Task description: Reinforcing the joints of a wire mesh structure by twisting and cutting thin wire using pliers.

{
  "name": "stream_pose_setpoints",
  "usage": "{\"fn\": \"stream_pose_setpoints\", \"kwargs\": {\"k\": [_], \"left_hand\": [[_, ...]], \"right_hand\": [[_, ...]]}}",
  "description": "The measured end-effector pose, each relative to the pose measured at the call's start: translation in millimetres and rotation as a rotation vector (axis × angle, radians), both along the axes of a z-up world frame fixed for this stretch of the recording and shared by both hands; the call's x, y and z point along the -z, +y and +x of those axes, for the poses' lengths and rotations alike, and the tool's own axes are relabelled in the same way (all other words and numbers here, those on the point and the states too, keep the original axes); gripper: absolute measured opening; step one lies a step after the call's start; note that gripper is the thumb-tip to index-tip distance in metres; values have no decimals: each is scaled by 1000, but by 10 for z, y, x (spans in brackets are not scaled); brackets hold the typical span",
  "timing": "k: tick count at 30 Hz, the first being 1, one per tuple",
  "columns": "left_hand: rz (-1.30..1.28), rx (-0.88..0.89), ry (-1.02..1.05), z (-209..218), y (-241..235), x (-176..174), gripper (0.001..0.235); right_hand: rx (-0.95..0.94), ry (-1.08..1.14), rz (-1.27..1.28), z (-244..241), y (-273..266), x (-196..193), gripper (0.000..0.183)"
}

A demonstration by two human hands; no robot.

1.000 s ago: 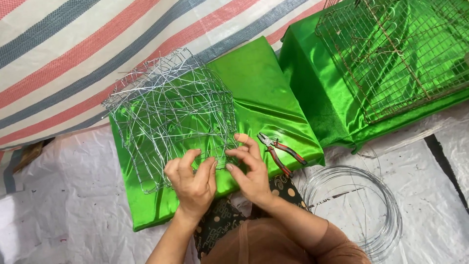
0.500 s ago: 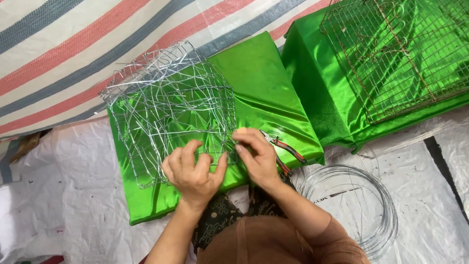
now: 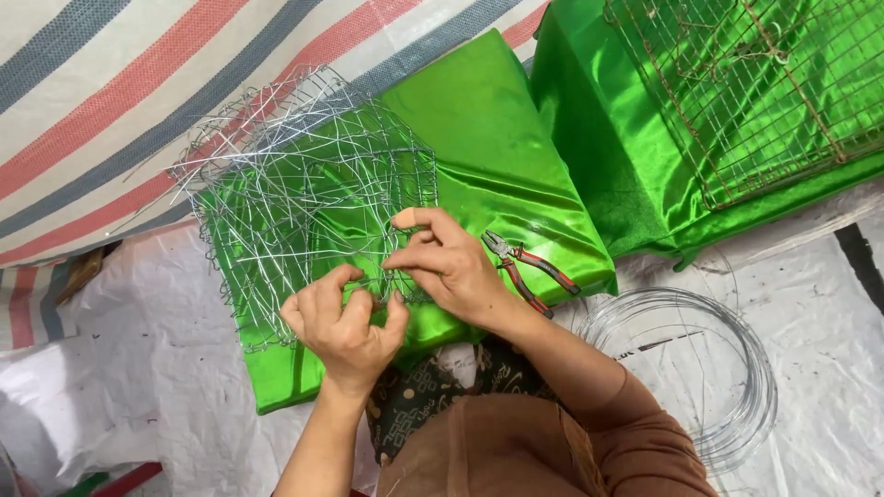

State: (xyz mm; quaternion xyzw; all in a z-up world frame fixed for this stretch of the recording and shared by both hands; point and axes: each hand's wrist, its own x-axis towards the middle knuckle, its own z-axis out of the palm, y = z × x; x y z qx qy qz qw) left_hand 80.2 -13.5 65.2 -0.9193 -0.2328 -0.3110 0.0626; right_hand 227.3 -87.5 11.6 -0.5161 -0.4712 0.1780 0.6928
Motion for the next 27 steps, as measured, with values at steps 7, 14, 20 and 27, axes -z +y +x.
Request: {"fn": "stream_pose_setpoints", "kwargs": {"k": [7, 14, 20, 27], "left_hand": [[-6, 42, -24, 3, 22, -17, 34], [7, 55, -35, -18, 41, 0, 27], [13, 57, -35, -14, 38, 8, 28], [-15, 75, -39, 18, 9, -30, 29]], "right_hand": [[-29, 84, -7, -3, -99, -48, 19], [-139, 74, 15, 77, -51, -271, 15], [-144, 71, -65, 112, -23, -380, 10], [-133, 232, -53, 103, 36, -232, 12]]}}
